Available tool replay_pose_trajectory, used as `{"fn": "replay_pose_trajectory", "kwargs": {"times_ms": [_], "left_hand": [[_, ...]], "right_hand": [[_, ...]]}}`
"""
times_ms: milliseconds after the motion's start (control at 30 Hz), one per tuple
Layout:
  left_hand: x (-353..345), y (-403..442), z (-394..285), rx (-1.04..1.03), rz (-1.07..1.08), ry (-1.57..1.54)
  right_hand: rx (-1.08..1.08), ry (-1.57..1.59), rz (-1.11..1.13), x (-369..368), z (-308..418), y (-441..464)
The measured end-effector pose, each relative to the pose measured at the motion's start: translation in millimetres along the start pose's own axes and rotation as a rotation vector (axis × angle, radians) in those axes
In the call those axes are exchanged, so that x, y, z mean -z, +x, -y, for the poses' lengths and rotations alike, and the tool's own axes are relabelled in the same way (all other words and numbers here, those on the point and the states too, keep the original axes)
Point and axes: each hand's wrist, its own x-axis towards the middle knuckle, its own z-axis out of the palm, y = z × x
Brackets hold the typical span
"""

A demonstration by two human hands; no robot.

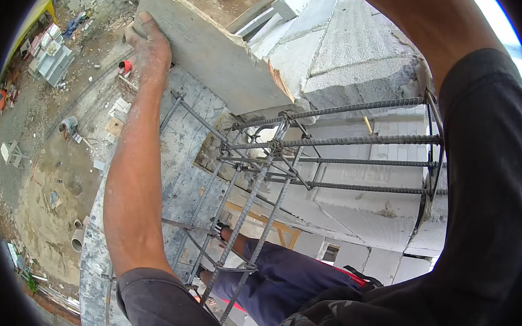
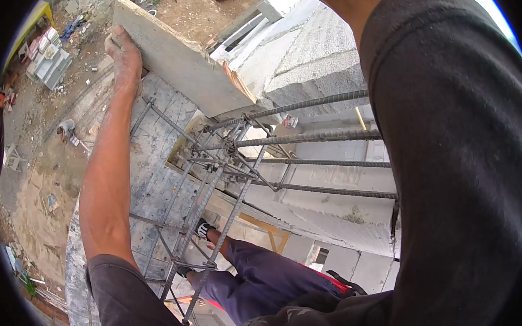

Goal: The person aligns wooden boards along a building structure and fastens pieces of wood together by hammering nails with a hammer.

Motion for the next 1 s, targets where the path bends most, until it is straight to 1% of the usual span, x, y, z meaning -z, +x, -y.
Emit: {"fn": "replay_pose_trajectory", "kwargs": {"times_ms": [133,200,233,267,333,433,500,633,700,833,1000], "left_hand": [[-1.0,1.3,2.7,0.003,0.023,-0.006],[0.2,-3.4,-2.2,-0.023,0.005,-0.006],[0.7,-5.7,-5.3,-0.035,0.000,-0.001],[2.3,-7.7,-7.9,-0.018,0.000,0.011],[2.3,-10.0,-11.0,0.017,0.006,0.034],[-0.4,1.2,0.4,-0.060,0.005,0.034],[-1.2,1.3,2.4,-0.048,-0.005,0.055],[-6.4,1.7,3.6,-0.097,-0.085,0.058],[-7.4,1.8,4.9,-0.083,-0.064,0.044],[-6.8,0.2,2.2,-0.128,-0.064,0.047],[-4.4,7.6,8.1,-0.150,0.001,0.049]], "right_hand": [[-0.151,-0.061,0.103,-14.9,-35.4,16.7],[-0.173,-0.050,0.114,-29.1,-56.5,21.8],[-0.134,-0.064,0.104,-40.3,-66.5,19.0],[-0.151,-0.008,0.095,-48.6,-73.9,18.0],[-0.196,0.119,0.155,-57.6,-93.3,25.9],[-0.228,0.131,0.083,-71.8,-111.4,31.8],[-0.136,0.235,0.075,-84.7,-130.3,47.1],[-0.137,0.397,0.032,-102.2,-128.2,41.4],[-0.180,0.442,0.011,-106.6,-129.5,39.0],[-0.239,0.520,0.008,-115.3,-124.3,35.9],[-0.201,0.582,0.044,-123.4,-119.8,38.1]]}}
